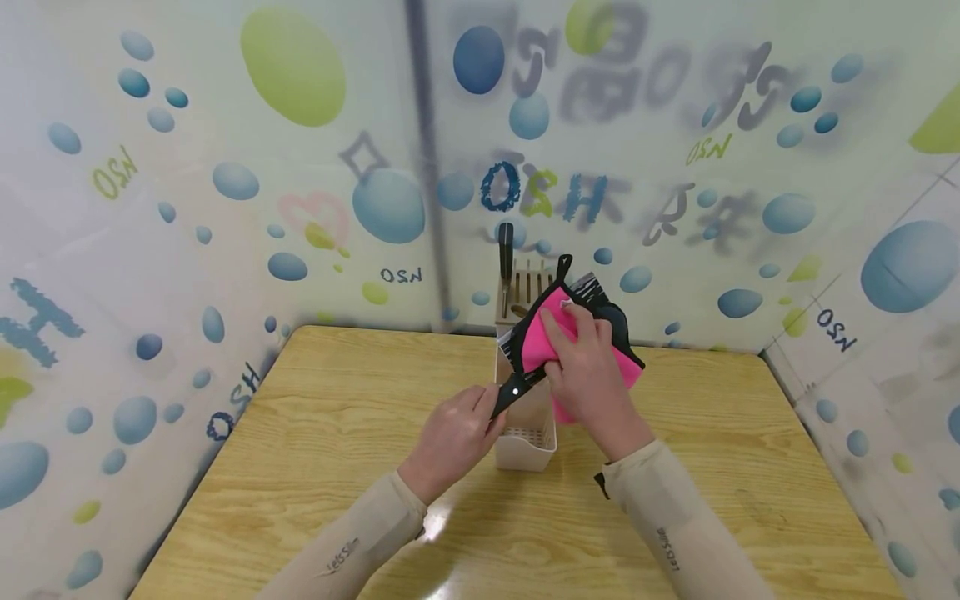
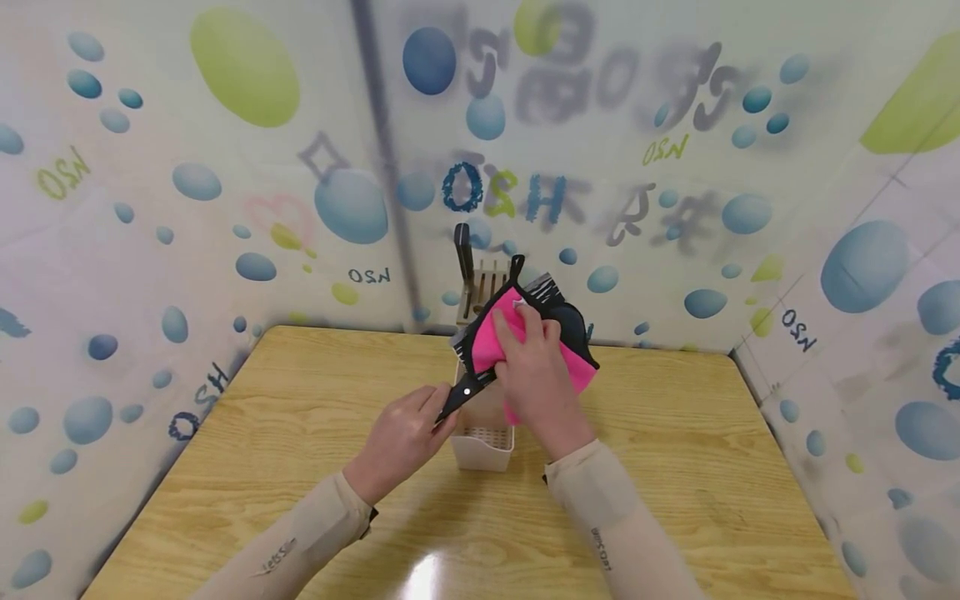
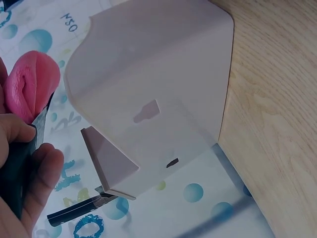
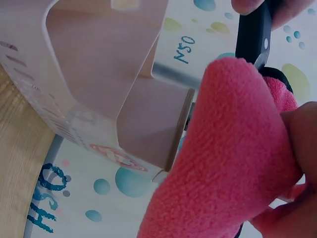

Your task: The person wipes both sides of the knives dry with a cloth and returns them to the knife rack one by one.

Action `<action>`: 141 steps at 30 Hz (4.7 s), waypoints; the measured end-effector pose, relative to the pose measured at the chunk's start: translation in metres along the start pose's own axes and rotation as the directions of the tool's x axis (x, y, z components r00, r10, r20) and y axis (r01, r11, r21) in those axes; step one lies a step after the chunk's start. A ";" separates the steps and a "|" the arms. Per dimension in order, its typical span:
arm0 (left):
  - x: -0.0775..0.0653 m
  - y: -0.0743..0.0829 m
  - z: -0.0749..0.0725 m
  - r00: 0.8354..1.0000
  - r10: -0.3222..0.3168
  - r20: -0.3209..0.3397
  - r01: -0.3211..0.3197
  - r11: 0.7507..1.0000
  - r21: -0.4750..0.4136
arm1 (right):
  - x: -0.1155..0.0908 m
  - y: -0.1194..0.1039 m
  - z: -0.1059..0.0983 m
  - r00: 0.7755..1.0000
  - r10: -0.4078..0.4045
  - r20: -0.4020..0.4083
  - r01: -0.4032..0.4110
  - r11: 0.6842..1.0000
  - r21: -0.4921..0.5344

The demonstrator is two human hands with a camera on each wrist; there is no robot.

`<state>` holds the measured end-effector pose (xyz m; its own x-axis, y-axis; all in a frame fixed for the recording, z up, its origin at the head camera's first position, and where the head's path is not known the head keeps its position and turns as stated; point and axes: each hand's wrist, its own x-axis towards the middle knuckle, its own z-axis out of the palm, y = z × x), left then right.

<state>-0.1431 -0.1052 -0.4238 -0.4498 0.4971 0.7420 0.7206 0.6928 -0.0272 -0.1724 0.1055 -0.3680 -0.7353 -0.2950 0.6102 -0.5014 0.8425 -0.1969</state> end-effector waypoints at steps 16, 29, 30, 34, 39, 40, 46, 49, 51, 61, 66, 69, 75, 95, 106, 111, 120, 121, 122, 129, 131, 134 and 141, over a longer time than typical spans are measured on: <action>-0.002 0.002 0.002 0.999 0.036 -0.002 -0.036 0.999 0.030 | 0.002 -0.020 0.005 1.000 -0.015 -0.012 0.014 1.000 -0.009; 0.000 0.006 0.003 0.998 0.062 0.000 -0.062 0.995 0.072 | 0.007 -0.025 0.008 0.994 0.022 -0.104 -0.024 1.000 -0.017; 0.000 0.006 0.003 0.998 0.065 -0.002 -0.064 0.995 0.073 | 0.007 -0.024 0.008 0.993 0.025 -0.113 -0.026 1.000 -0.012; 0.001 0.007 0.002 0.998 0.066 -0.006 -0.066 0.995 0.070 | 0.008 -0.023 0.008 0.989 0.038 -0.146 -0.037 0.999 0.007; 0.002 0.007 0.002 0.998 0.061 -0.016 -0.060 0.996 0.061 | 0.008 -0.019 0.008 0.983 0.057 -0.173 -0.055 0.998 0.016; 0.002 0.007 0.002 0.998 0.060 -0.021 -0.059 0.997 0.059 | 0.008 -0.018 0.007 0.983 0.062 -0.175 -0.060 0.998 0.019; 0.001 0.008 0.002 0.997 0.055 -0.045 -0.052 0.998 0.046 | 0.005 -0.011 0.006 0.978 0.071 -0.195 -0.066 0.997 0.035; 0.001 0.007 0.002 0.997 0.050 -0.050 -0.048 0.998 0.048 | 0.005 -0.006 0.004 0.974 0.074 -0.212 -0.068 0.997 0.035; 0.001 0.007 0.002 0.998 0.046 -0.053 -0.043 0.998 0.051 | 0.004 -0.003 0.004 0.972 0.082 -0.222 -0.075 0.996 0.038; 0.003 0.007 0.001 0.998 0.033 -0.049 -0.030 0.998 0.058 | 0.000 0.001 0.006 0.970 0.065 -0.234 -0.058 0.998 0.038; 0.005 0.006 0.003 0.999 0.016 -0.047 -0.014 0.998 0.054 | -0.002 -0.001 0.007 0.970 0.030 -0.240 -0.024 0.999 0.028; 0.007 0.005 0.004 0.999 0.009 -0.052 -0.007 0.999 0.045 | -0.004 -0.002 0.008 0.975 0.021 -0.223 -0.017 1.000 0.022; 0.010 0.004 0.004 0.999 -0.001 -0.054 0.003 0.999 0.035 | -0.007 -0.006 0.010 0.985 -0.002 -0.173 0.002 1.000 0.002; 0.013 -0.002 0.004 0.998 -0.036 -0.059 0.038 0.999 0.024 | -0.012 -0.009 0.012 0.994 -0.084 -0.075 0.082 0.996 -0.029; 0.013 -0.004 0.004 0.997 -0.050 -0.067 0.050 0.999 -0.005 | -0.017 -0.006 0.014 0.986 -0.157 -0.062 0.152 0.985 -0.081; 0.014 -0.004 0.004 0.996 -0.060 -0.070 0.058 0.998 -0.029 | -0.017 -0.003 0.013 0.977 -0.194 -0.084 0.187 0.978 -0.088; 0.016 -0.004 0.003 0.995 -0.080 -0.060 0.077 0.995 -0.056 | -0.017 0.006 0.012 0.966 -0.234 -0.108 0.225 0.970 -0.091; 0.016 -0.004 0.003 0.995 -0.080 -0.059 0.077 0.995 -0.059 | -0.017 0.007 0.012 0.967 -0.235 -0.102 0.226 0.970 -0.094; 0.016 -0.004 0.003 0.995 -0.081 -0.058 0.077 0.995 -0.061 | -0.017 0.008 0.012 0.967 -0.236 -0.096 0.227 0.969 -0.098; 0.013 -0.005 0.001 0.993 -0.098 -0.069 0.094 0.994 -0.058 | -0.017 0.019 0.013 0.963 -0.235 -0.129 0.225 0.970 -0.092; 0.013 -0.005 0.000 0.993 -0.099 -0.071 0.095 0.994 -0.059 | -0.016 0.021 0.012 0.960 -0.236 -0.148 0.226 0.971 -0.083; 0.014 -0.005 -0.001 0.993 -0.100 -0.063 0.096 0.993 -0.064 | -0.015 0.023 0.010 0.959 -0.237 -0.158 0.226 0.971 -0.084; 0.012 -0.004 -0.001 0.994 -0.092 -0.055 0.090 0.995 -0.047 | -0.013 0.029 0.010 0.962 -0.217 -0.166 0.205 0.975 -0.087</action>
<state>-0.1510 -0.1029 -0.4142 -0.4847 0.4016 0.7770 0.7013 0.7093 0.0709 -0.1818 0.1292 -0.3892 -0.5224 -0.3917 0.7574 -0.6003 0.7998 -0.0004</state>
